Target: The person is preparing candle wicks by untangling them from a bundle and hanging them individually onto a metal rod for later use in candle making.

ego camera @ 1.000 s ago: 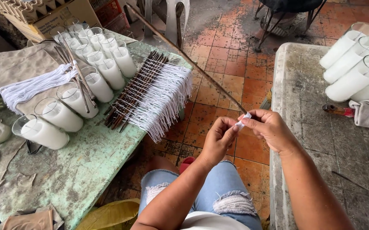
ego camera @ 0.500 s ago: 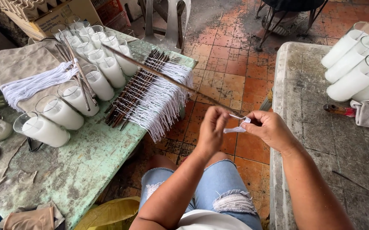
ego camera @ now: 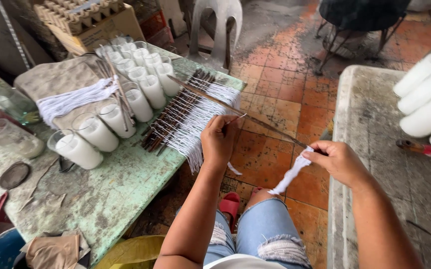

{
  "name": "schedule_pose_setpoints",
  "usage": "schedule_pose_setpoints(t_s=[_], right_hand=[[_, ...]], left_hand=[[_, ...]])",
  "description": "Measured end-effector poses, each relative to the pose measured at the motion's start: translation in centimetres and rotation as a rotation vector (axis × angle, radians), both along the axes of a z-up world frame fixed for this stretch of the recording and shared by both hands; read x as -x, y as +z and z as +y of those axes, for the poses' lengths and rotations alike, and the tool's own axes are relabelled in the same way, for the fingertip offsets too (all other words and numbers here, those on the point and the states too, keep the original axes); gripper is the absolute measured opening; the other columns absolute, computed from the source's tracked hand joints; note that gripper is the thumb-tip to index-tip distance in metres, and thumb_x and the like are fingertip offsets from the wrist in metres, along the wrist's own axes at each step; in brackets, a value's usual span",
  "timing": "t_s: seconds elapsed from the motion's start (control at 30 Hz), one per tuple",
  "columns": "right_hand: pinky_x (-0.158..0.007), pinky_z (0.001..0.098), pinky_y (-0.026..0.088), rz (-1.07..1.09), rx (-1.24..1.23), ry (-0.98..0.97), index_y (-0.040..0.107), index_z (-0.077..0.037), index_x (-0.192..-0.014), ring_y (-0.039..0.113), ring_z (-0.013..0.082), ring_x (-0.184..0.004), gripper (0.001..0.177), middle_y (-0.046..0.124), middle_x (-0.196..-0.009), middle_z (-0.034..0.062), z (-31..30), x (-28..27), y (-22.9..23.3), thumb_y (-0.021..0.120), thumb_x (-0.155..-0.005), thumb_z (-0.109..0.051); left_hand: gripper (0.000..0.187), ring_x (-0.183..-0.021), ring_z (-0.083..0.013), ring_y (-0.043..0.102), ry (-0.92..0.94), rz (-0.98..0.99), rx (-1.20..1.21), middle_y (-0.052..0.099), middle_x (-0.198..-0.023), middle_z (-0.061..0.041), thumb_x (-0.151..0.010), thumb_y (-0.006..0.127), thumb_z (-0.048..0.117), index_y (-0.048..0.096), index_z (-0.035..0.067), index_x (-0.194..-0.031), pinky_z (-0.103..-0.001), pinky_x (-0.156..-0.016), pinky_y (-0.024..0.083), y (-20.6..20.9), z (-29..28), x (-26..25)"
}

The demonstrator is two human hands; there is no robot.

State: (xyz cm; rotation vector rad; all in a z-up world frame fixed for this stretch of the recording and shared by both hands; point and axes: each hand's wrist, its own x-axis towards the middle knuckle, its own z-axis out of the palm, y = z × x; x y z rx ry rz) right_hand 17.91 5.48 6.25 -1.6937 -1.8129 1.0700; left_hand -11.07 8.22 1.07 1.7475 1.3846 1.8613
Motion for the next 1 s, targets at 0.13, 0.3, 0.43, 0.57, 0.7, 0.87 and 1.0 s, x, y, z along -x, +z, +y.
schedule_pose_setpoints(t_s=[0.13, 0.3, 0.43, 0.57, 0.7, 0.87, 1.0], right_hand=[[-0.09, 0.029, 0.052, 0.035, 0.01, -0.001, 0.084, -0.002, -0.098, 0.075, 0.0185, -0.088, 0.02, 0.085, -0.094, 0.0063, 0.5, -0.9, -0.7, 0.072, -0.092, -0.017], [-0.08, 0.0278, 0.046, 0.167, -0.036, 0.011, 0.084, 0.004, -0.094, 0.065, 0.0169, -0.079, 0.018, 0.077, -0.085, 0.0075, 1.6, -2.4, -2.9, 0.076, -0.09, -0.012], [-0.056, 0.0258, 0.03, 0.199, -0.066, 0.045, 0.085, 0.001, -0.093, 0.036, 0.0134, -0.057, 0.016, 0.053, -0.065, 0.0018, 2.2, -3.5, -4.4, 0.077, -0.09, -0.012], [-0.047, 0.027, 0.015, 0.264, -0.042, 0.033, 0.081, 0.001, -0.092, 0.022, 0.0112, -0.051, 0.014, 0.034, -0.057, -0.001, 2.2, -3.7, -4.4, 0.075, -0.09, -0.011], [-0.043, 0.0273, 0.011, 0.354, 0.0, 0.036, 0.078, 0.004, -0.094, 0.019, 0.0107, -0.048, 0.012, 0.028, -0.055, -0.0017, 2.5, -4.4, -5.0, 0.072, -0.091, -0.007], [-0.038, 0.026, 0.01, 0.39, -0.023, 0.0, 0.077, 0.007, -0.096, 0.019, 0.0074, -0.043, 0.013, 0.031, -0.053, -0.0023, 2.1, -5.1, -3.6, 0.071, -0.091, -0.004], [-0.044, 0.0272, 0.016, 0.189, -0.044, -0.05, 0.081, -0.002, -0.095, 0.024, 0.0109, -0.046, 0.015, 0.033, -0.052, -0.0033, 1.1, -5.1, -1.4, 0.072, -0.093, -0.014]], left_hand=[[0.006, -0.077, -0.0172, 0.063, 0.183, -0.004, 0.012, 0.072, -0.09, -0.003, -0.096, 0.072, 0.013, 0.069, 0.01, -0.093, -0.033, -0.063, 0.048, 2.0, 1.0, 3.4], [0.015, -0.072, -0.0101, 0.06, 0.346, -0.164, 0.045, 0.072, -0.084, 0.001, -0.095, 0.073, 0.026, 0.072, 0.012, -0.091, -0.026, -0.062, 0.049, 3.2, 3.1, 7.4], [0.015, -0.067, -0.0072, 0.053, 0.387, -0.188, 0.016, 0.07, -0.081, 0.004, -0.096, 0.072, 0.028, 0.071, 0.013, -0.092, -0.025, -0.059, 0.044, 3.6, 3.8, 8.8], [0.012, -0.074, -0.0085, 0.058, 0.348, -0.222, -0.005, 0.071, -0.085, 0.003, -0.096, 0.072, 0.024, 0.07, 0.013, -0.093, -0.025, -0.064, 0.049, 3.8, 4.1, 9.0], [0.01, -0.083, -0.0084, 0.062, 0.202, -0.285, -0.028, 0.074, -0.092, 0.001, -0.097, 0.071, 0.022, 0.071, 0.012, -0.099, -0.025, -0.072, 0.051, 2.4, 4.5, 7.8], [0.039, -0.098, -0.0177, 0.052, 0.122, -0.211, 0.302, 0.069, -0.121, -0.009, -0.106, 0.049, 0.022, 0.061, 0.005, -0.139, -0.031, -0.083, 0.044, -3.5, 2.8, 4.2], [0.044, -0.13, -0.0276, 0.061, 0.099, -0.078, 0.506, 0.066, -0.138, -0.01, -0.107, 0.042, 0.03, 0.062, 0.008, -0.14, -0.038, -0.105, 0.049, -16.8, 1.6, 1.4]])
